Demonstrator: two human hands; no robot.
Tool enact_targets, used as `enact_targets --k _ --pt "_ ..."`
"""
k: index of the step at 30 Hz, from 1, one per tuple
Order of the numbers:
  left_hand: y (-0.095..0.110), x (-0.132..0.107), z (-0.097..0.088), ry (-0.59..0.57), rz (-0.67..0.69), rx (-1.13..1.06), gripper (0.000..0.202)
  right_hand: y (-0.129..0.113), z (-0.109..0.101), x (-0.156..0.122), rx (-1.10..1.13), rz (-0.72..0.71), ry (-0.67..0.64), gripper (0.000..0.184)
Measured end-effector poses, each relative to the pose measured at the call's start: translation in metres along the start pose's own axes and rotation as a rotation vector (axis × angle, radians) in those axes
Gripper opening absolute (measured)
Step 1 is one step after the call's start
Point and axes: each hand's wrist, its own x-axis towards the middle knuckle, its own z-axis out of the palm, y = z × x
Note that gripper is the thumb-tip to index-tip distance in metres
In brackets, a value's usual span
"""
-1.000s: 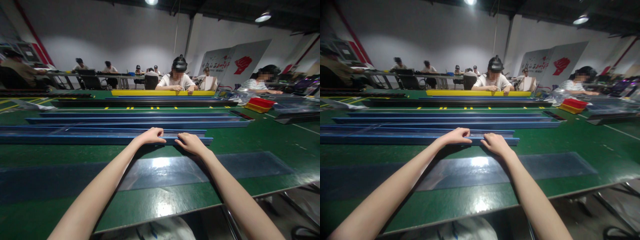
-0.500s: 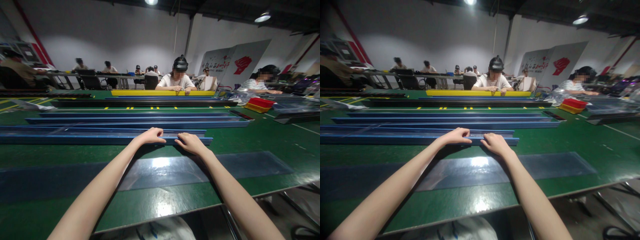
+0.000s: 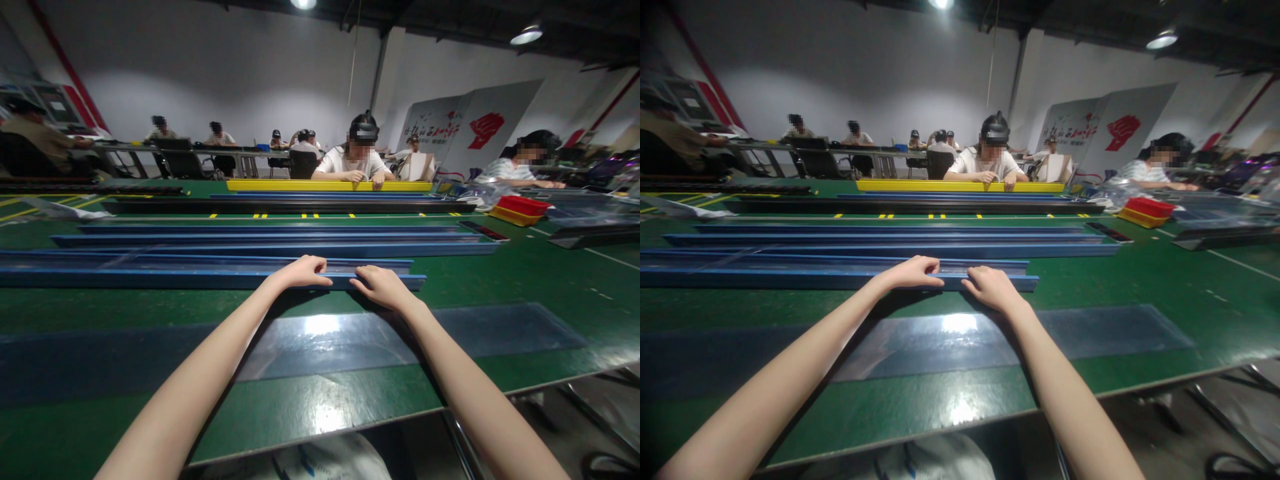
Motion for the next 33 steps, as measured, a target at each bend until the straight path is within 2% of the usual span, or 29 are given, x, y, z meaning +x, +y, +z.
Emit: enact_targets --k 23,33 --pt "0.0012 -0.0011 0.0002 -0.003 -0.005 -0.003 0.031 -0.0007 -0.001 0.0002 0.005 0.013 -0.003 0.027" --pt "0.0093 -0.0039 -0.004 -0.043 -0.003 0.143 0.024 0.0007 0.002 0.0005 -0.001 -0.01 0.018 0.027"
